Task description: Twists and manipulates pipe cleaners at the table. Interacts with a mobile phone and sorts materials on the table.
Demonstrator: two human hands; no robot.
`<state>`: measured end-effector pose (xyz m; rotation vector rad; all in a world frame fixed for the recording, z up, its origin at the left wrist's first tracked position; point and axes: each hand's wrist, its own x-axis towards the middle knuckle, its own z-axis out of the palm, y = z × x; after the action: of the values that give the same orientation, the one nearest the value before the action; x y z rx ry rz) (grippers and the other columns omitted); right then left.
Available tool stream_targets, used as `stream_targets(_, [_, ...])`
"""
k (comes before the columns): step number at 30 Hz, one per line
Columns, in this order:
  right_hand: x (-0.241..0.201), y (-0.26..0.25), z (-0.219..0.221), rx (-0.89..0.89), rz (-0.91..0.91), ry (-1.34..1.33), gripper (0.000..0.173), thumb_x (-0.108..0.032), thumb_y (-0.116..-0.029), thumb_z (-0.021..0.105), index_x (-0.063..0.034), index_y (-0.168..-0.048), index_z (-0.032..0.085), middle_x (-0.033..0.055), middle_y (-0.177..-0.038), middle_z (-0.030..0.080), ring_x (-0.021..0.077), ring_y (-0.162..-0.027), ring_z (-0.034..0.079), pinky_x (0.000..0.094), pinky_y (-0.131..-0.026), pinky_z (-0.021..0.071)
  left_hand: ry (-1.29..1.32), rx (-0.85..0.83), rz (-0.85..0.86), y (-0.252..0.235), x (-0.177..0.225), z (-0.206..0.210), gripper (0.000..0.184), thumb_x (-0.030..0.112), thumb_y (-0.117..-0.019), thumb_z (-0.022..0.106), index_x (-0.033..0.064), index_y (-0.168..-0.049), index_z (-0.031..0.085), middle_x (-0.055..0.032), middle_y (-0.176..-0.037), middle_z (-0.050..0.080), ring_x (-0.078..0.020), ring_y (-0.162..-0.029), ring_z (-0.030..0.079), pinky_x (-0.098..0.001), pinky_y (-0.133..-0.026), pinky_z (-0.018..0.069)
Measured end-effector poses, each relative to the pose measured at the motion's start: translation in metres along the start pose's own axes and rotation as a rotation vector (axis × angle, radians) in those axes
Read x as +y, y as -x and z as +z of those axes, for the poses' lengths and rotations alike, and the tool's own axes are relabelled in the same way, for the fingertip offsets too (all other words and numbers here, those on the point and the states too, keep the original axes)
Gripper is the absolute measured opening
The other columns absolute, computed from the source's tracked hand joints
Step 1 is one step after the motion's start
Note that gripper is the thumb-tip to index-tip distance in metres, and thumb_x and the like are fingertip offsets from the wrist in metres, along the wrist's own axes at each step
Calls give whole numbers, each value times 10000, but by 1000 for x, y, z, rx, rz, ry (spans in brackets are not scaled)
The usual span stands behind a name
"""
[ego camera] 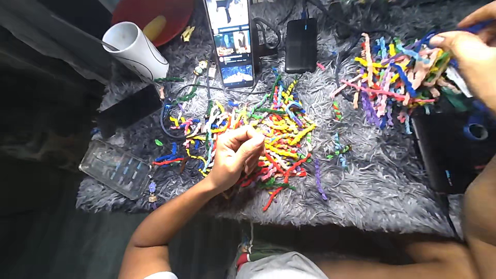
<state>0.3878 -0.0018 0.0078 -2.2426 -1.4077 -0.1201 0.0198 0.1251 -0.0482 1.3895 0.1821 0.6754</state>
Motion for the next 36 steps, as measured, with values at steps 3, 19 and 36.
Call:
stream_targets(3, [-51, 13, 4, -79, -241, -41, 393, -312, -1061, 517, 31, -1143, 690, 331, -1014, 674, 535, -909, 656, 727, -767, 463, -6, -2, -3, 0, 0, 0, 235, 241, -1070, 538, 154, -868, 622, 78, -643, 542, 33, -476, 453, -110, -437, 400])
stream_targets(19, [-120, 70, 41, -212, -816, -364, 219, -196, -1014, 552, -83, -958, 731, 14, -766, 632, 137, -695, 616, 276, -574, 481, -515, -136, 236, -4, -5, 7, 307, 198, -970, 689, -12, -1184, 625, -16, -1030, 629, -6, -898, 603, -168, -788, 538])
stream_targets(36, [-94, 47, 35, -357, -673, -223, 185, -227, -999, 595, -115, -1022, 741, 27, -857, 679, 190, -737, 668, 394, -631, 538, -892, 89, 251, -4, 2, -2, 191, 106, -953, 610, 20, -791, 661, -29, -767, 611, -58, -723, 577, -201, -652, 476])
